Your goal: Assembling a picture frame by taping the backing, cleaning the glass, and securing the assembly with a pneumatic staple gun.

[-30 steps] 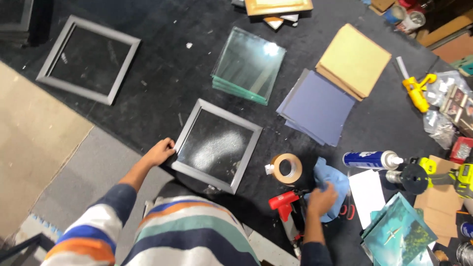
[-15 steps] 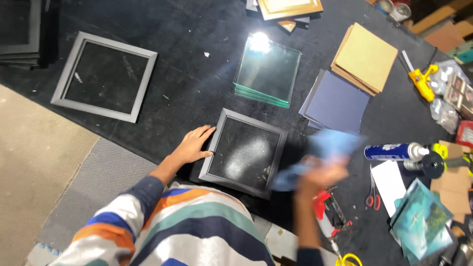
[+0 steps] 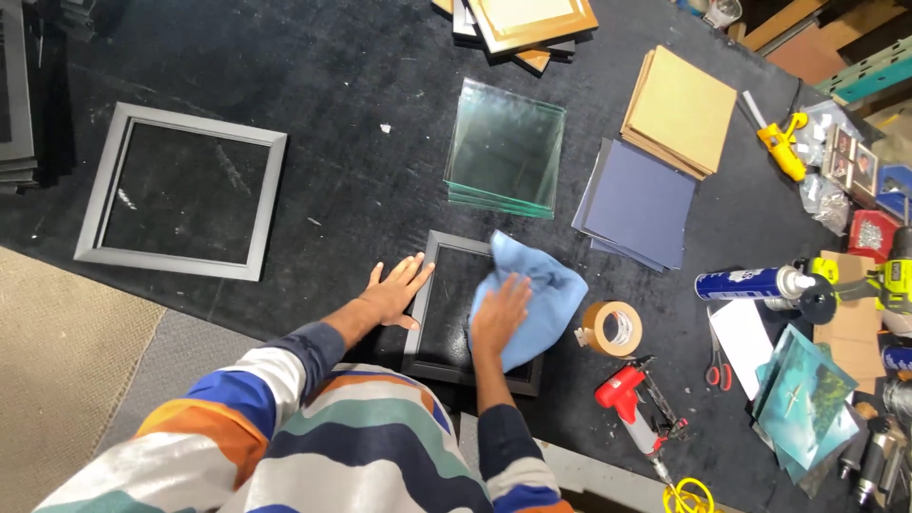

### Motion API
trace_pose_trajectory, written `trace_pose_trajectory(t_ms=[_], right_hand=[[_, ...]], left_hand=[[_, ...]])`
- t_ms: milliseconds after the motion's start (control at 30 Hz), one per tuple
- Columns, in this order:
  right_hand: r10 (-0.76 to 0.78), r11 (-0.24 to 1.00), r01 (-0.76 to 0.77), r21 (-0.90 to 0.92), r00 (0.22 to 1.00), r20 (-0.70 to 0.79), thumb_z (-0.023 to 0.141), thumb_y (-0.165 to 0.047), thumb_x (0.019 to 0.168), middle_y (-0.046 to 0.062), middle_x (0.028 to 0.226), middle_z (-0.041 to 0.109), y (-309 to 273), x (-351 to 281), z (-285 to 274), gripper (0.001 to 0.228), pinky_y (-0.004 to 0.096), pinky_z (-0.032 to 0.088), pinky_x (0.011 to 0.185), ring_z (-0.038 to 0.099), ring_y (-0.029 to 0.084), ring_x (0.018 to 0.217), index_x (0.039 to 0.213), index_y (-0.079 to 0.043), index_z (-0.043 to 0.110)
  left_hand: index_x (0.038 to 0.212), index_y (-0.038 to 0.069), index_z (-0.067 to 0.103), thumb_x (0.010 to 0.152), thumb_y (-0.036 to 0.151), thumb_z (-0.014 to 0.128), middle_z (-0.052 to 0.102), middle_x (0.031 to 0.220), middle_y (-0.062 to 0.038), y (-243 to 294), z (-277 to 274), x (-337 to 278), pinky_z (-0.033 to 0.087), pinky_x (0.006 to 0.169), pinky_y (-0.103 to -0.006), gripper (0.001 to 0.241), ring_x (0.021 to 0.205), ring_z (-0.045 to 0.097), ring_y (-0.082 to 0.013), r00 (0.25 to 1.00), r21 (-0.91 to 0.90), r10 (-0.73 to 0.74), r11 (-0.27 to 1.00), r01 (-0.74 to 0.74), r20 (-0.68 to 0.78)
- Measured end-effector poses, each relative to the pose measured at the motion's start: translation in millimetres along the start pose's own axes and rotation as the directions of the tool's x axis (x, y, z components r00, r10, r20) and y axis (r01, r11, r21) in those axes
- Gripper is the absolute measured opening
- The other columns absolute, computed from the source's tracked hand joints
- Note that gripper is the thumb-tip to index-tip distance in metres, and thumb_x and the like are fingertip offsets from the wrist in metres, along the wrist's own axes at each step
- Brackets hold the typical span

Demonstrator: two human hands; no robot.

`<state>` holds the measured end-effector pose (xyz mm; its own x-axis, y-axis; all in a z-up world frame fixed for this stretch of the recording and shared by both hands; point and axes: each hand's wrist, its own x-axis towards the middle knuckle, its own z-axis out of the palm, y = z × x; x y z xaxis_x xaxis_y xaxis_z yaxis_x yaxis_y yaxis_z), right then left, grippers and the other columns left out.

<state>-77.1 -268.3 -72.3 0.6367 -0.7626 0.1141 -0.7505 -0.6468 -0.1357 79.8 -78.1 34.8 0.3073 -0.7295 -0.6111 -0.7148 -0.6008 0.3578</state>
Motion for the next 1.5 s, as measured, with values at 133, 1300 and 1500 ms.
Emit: trace_pose_trajectory(t_ms=[133,1300,1500], right_hand=[[-0.446,0.885,0.451,0.118,0.893,-0.06,0.05,-0.017,0.106,0.024,0.156,0.045,-68,-24,-18,0.049,0.056,0.035,0.117,0.039,0.037,0.148,0.153,-0.003,0.046],[-0.054,0.998,0.054,0.012,0.9,0.433,0.068,-0.003,0.088,0.014,0.091,0.071,111,-38,-50,0.015,0.043,0.062,0.08,0.075,0.033,0.093,0.099,-0.006,0.077],[-0.213,0.822,-0.047,0.568,0.898,0.384,0.075,-0.015,0.088,0.011,0.104,0.069,14,-101,-79,0.02,0.046,0.051,0.096,0.067,0.038,0.106,0.108,-0.015,0.075]], left_hand=[[0.164,0.024,-0.006,0.085,0.058,0.073,-0.01,0.172,-0.004,-7,8,6,0.003,0.122,-0.0669,0.117,0.158,-0.007,-0.0205,1.0,0.001,0.016,1.0,-0.016,0.012],[0.164,0.026,-0.011,0.088,0.058,0.069,-0.016,0.172,-0.004,-2,-16,-11,0.002,0.123,-0.0666,0.115,0.158,-0.007,-0.0228,0.998,-0.062,0.057,0.996,-0.057,-0.007],[0.164,0.026,-0.01,0.086,0.058,0.071,-0.013,0.172,-0.004,-5,-9,-5,0.003,0.123,-0.0672,0.117,0.158,-0.004,-0.0229,0.998,-0.04,0.063,0.997,-0.064,-0.028]])
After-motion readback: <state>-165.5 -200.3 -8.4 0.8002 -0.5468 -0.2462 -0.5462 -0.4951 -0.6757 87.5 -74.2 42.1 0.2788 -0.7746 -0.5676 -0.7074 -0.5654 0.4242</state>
